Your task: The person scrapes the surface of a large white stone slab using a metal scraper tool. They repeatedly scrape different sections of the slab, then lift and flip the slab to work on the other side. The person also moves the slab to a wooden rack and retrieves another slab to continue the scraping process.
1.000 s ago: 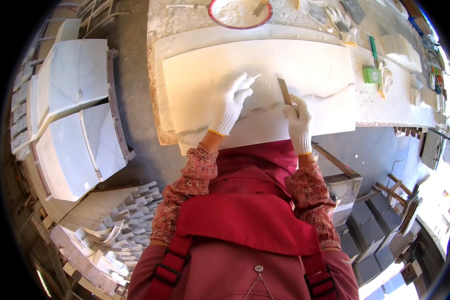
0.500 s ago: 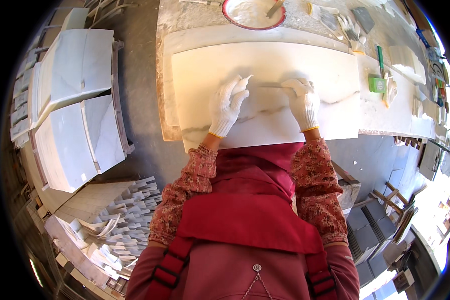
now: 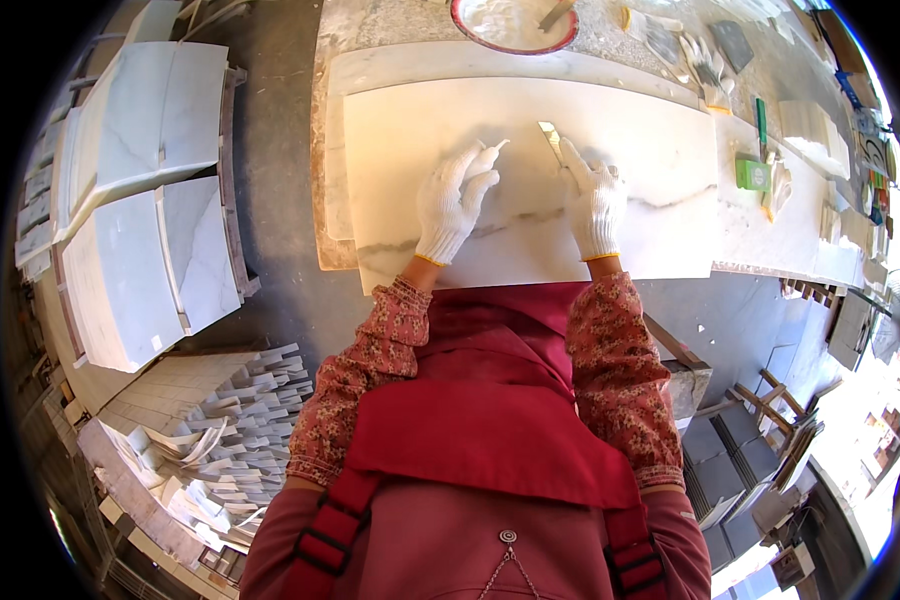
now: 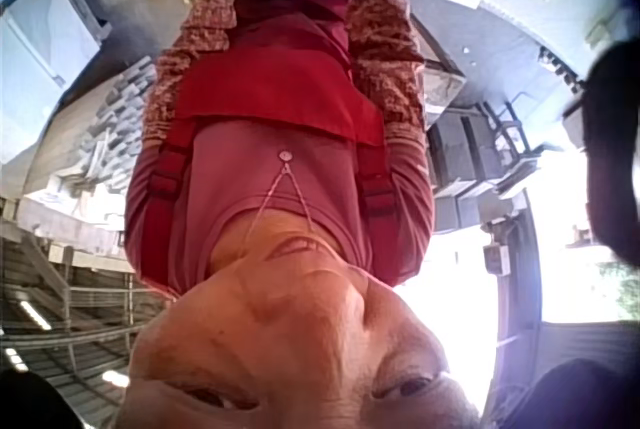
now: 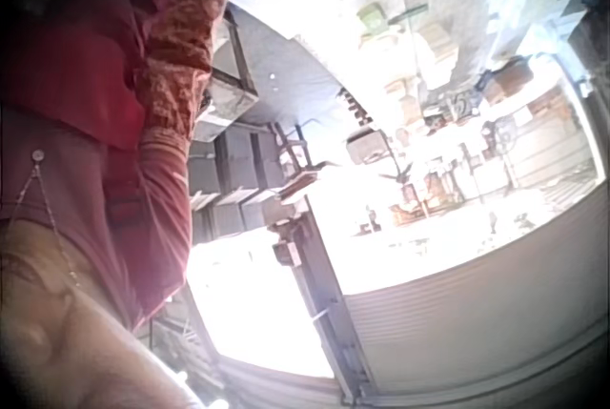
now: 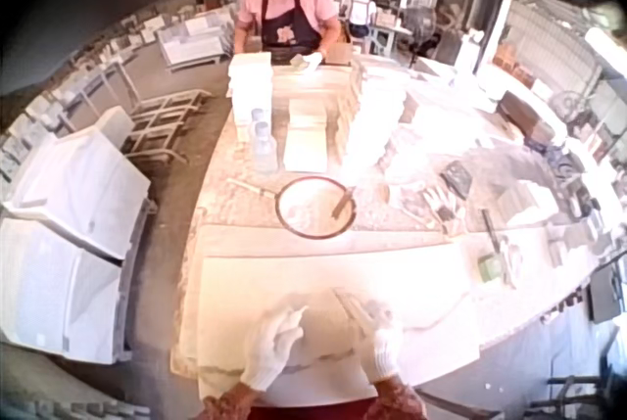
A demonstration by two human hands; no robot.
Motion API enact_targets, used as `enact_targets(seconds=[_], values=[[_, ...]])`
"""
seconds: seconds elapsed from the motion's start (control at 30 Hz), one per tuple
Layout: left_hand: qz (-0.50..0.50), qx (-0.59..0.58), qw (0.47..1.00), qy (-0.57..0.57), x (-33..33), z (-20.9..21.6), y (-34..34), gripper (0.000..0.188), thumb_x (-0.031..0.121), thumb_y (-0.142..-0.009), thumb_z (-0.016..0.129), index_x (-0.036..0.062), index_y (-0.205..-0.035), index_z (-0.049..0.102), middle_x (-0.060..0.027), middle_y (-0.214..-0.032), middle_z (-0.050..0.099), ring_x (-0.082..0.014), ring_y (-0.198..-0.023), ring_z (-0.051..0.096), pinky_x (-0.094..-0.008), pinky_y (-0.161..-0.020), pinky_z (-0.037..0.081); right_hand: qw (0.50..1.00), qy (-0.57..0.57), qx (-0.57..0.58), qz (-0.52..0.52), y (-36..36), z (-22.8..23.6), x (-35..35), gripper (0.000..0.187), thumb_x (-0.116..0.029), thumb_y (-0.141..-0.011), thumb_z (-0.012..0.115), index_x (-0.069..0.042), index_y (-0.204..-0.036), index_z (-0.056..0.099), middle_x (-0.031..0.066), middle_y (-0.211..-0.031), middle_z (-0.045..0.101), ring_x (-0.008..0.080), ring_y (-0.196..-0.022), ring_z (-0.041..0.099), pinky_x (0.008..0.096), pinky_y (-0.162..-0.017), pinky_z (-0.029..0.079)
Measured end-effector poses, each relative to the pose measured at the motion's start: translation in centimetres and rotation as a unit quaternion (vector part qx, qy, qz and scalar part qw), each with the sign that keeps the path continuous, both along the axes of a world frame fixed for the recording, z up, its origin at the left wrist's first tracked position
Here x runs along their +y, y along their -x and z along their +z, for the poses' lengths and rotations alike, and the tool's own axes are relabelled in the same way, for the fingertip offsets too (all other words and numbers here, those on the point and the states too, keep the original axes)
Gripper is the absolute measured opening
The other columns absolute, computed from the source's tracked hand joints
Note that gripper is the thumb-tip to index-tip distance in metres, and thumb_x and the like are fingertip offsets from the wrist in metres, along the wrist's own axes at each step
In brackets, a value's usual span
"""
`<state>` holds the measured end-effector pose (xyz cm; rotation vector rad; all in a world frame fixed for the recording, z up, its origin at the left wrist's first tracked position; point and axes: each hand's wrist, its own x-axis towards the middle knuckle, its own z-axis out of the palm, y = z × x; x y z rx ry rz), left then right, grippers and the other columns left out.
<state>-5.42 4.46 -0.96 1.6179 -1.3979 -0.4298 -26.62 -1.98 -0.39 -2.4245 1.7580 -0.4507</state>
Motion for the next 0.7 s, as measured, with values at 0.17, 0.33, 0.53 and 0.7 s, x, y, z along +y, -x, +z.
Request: enact_targets(seconds=[0.17, 0.33, 0.53, 0.7], values=[[0.015, -0.008, 1.000, 0.006, -0.1, -0.3, 0.2, 0.041, 0.028, -0.088, 0.074, 0.0060, -0.121, 0.065, -0.0094, -0.112, 0.072, -0.0310, -0.096, 0.069, -0.0390, -0.081, 0.055, 1.000, 0.026, -0.003, -0.006, -0.5, -0.3, 1.6, 0.053, -0.011, -0.083, 0.063, -0.026, -0.134, 0.063, 0.0079, -0.087, 0.064, 0.0296, -0.082, 0.060, 0.0437, -0.075, 0.047], [0.012, -0.007, 1.000, 0.003, -0.1, -0.1, 0.2, 0.040, 0.027, -0.088, 0.075, 0.0060, -0.121, 0.064, -0.0096, -0.111, 0.072, -0.0311, -0.095, 0.069, -0.0394, -0.080, 0.055, 0.999, 0.042, -0.015, -0.023, -0.8, -0.6, 2.0, 0.057, -0.009, -0.081, 0.062, -0.027, -0.135, 0.061, 0.0070, -0.088, 0.063, 0.0289, -0.081, 0.060, 0.0440, -0.073, 0.046], [0.007, -0.018, 1.000, 0.022, -0.2, -0.2, 0.2, 0.040, 0.027, -0.089, 0.074, 0.0060, -0.120, 0.062, -0.0104, -0.112, 0.072, -0.0324, -0.094, 0.069, -0.0402, -0.079, 0.055, 0.999, 0.040, 0.013, -0.022, -1.3, -0.9, 1.8, 0.053, -0.009, -0.083, 0.061, -0.023, -0.134, 0.063, 0.0060, -0.086, 0.064, 0.0291, -0.082, 0.060, 0.0438, -0.072, 0.046], [0.018, -0.031, 0.999, 0.030, -0.2, -0.3, 0.2, 0.039, 0.026, -0.089, 0.075, 0.0063, -0.120, 0.062, -0.0112, -0.112, 0.071, -0.0332, -0.093, 0.069, -0.0405, -0.077, 0.055, 0.999, 0.039, 0.001, -0.012, -1.2, -0.9, 2.0, 0.051, -0.007, -0.083, 0.059, -0.020, -0.132, 0.065, 0.0057, -0.086, 0.064, 0.0296, -0.079, 0.060, 0.0433, -0.073, 0.046]])
